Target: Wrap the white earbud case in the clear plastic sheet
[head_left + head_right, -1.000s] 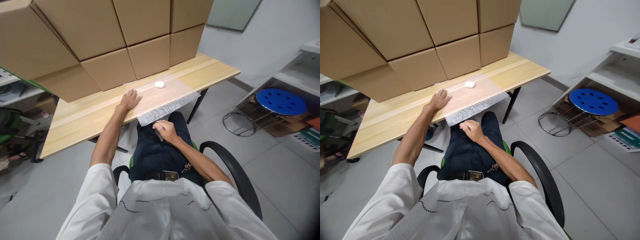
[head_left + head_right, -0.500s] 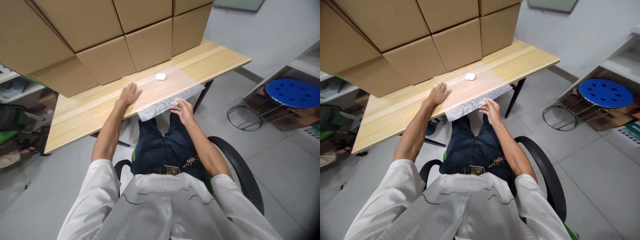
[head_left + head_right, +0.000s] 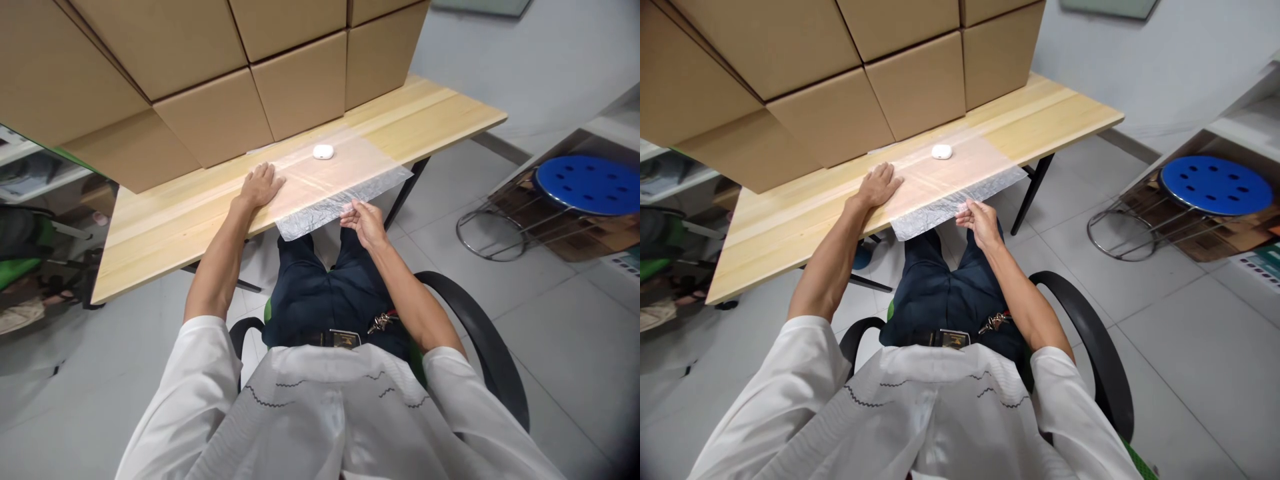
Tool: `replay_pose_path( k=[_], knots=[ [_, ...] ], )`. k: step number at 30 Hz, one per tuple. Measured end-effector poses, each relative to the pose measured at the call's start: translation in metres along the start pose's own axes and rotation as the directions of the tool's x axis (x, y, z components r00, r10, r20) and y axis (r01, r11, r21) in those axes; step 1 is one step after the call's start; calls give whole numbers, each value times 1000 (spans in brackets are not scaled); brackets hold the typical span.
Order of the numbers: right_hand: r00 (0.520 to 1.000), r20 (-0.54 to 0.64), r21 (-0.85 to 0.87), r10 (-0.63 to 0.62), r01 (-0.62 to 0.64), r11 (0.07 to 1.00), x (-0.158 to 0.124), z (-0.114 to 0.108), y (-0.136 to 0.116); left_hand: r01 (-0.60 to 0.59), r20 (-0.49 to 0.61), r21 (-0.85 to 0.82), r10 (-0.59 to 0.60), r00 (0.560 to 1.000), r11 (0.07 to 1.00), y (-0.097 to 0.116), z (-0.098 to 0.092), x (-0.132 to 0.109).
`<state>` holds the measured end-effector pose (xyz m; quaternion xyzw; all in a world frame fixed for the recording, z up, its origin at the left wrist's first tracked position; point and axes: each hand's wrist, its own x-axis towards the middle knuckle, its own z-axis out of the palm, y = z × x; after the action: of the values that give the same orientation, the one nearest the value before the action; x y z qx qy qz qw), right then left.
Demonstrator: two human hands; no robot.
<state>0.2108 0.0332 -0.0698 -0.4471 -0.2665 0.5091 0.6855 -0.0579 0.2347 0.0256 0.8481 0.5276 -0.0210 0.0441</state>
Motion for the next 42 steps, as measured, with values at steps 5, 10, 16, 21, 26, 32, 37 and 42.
replay_pose_path(
  k=[5,10,16,21,26,32,37,42],
  knots=[
    [1000,-9,-6,19,-19,1000,-2,-2,0,-7,-19,1,7,1000,1000,0,1,-1],
    [999,-49,21,10,-9,1000,16,-8,-7,-9,-34,18,10,999,1000,1,1,0],
    [984,-180,41,7,0,999,55,-27,-26,5,-7,25,-5,1000,1000,3,-3,-1],
    [970,-242,28,-14,22,999,64,-46,-33,16,-12,58,-16,1000,998,4,-4,-2],
    [968,-249,43,-39,51,998,67,-57,-36,16,1,48,-16,1000,999,3,-3,0],
    [960,-274,34,-65,77,996,73,-63,-41,-7,-14,33,8,1000,999,-2,-2,7],
    [957,-276,27,-84,95,995,72,-66,-39,-24,-8,1,24,1000,1000,-4,-3,16],
    [950,-306,35,-56,70,997,70,-66,-40,-50,-8,-24,50,999,998,-10,-1,30]
  ],
)
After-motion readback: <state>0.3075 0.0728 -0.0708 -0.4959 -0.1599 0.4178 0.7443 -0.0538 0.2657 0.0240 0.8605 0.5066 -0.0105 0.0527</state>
